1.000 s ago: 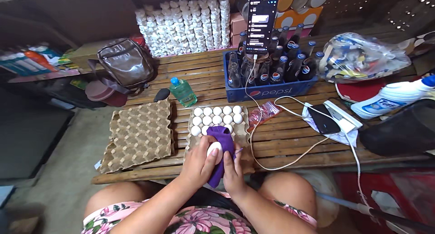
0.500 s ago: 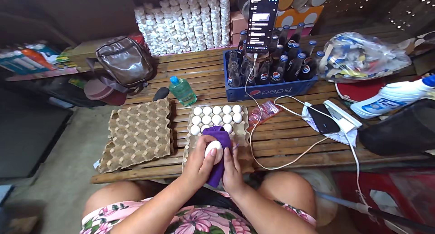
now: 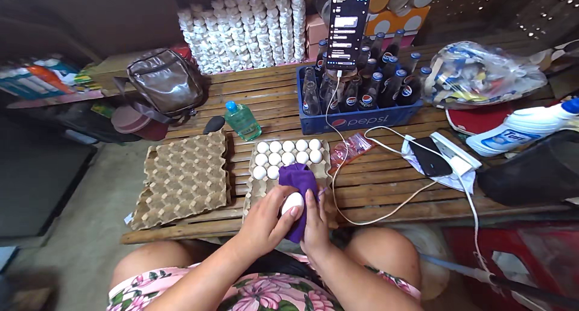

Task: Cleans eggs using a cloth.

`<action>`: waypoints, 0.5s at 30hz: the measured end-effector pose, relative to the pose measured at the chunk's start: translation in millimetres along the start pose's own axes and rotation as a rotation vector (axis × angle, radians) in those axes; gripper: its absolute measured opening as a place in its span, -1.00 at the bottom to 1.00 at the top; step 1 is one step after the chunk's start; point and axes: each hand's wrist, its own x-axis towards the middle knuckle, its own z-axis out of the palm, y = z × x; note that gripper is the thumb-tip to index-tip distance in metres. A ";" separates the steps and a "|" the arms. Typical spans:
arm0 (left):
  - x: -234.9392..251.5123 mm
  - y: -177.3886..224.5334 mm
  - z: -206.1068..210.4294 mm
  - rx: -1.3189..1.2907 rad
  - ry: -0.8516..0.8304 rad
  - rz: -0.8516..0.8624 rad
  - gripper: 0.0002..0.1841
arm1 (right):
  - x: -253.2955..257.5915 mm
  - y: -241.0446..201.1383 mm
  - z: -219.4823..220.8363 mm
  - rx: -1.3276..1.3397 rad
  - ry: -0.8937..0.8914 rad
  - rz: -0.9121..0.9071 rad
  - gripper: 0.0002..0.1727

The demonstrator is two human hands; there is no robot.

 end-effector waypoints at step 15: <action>0.9 4.8 4.4 0.120 0.023 -0.139 -0.41 | 2.5 6.9 -2.0 -0.035 -0.058 -0.087 -0.49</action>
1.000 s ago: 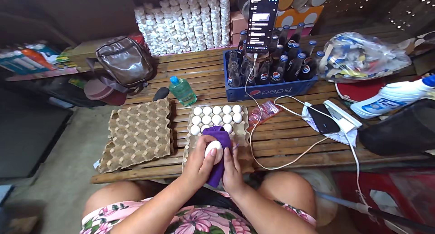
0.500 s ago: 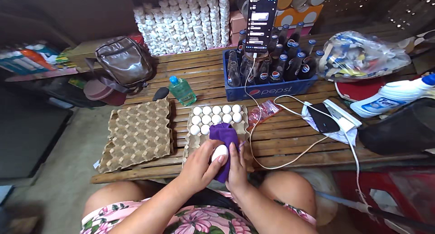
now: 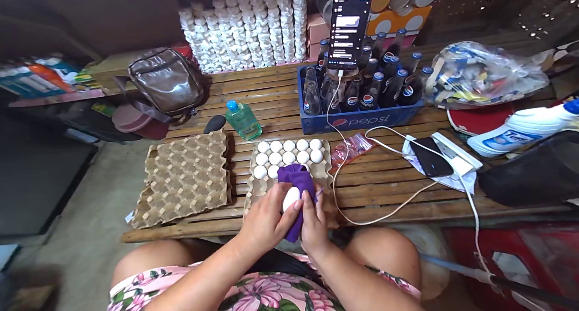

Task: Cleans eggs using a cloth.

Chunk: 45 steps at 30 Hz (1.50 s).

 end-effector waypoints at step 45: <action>-0.4 -14.2 3.7 -0.359 -0.007 0.019 -0.49 | -1.8 -1.4 -4.1 -0.059 -0.166 -0.218 -0.47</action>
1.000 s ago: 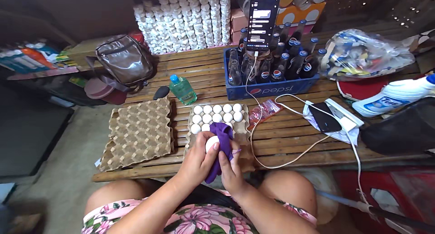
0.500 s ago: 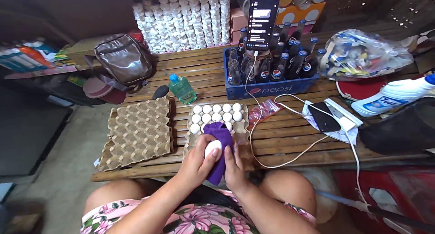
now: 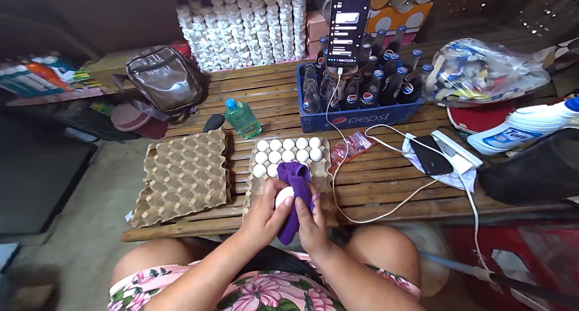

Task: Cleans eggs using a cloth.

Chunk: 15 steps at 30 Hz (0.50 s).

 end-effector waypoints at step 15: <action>6.3 2.6 0.5 -0.024 0.184 -0.029 -0.46 | -4.7 13.0 -0.3 -0.196 -0.170 -0.137 -0.39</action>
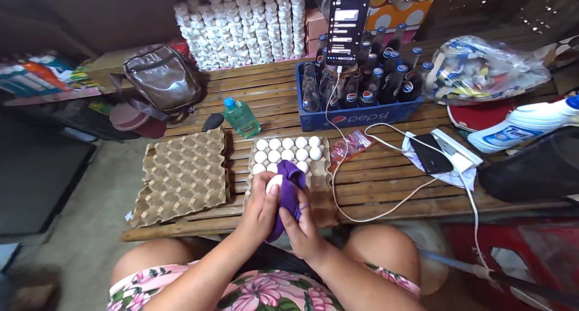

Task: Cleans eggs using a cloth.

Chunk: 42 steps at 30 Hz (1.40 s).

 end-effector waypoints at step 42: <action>7.0 4.0 -6.6 -0.159 -0.066 -0.095 -0.58 | 6.2 2.7 -1.9 -0.154 0.081 -0.010 -0.41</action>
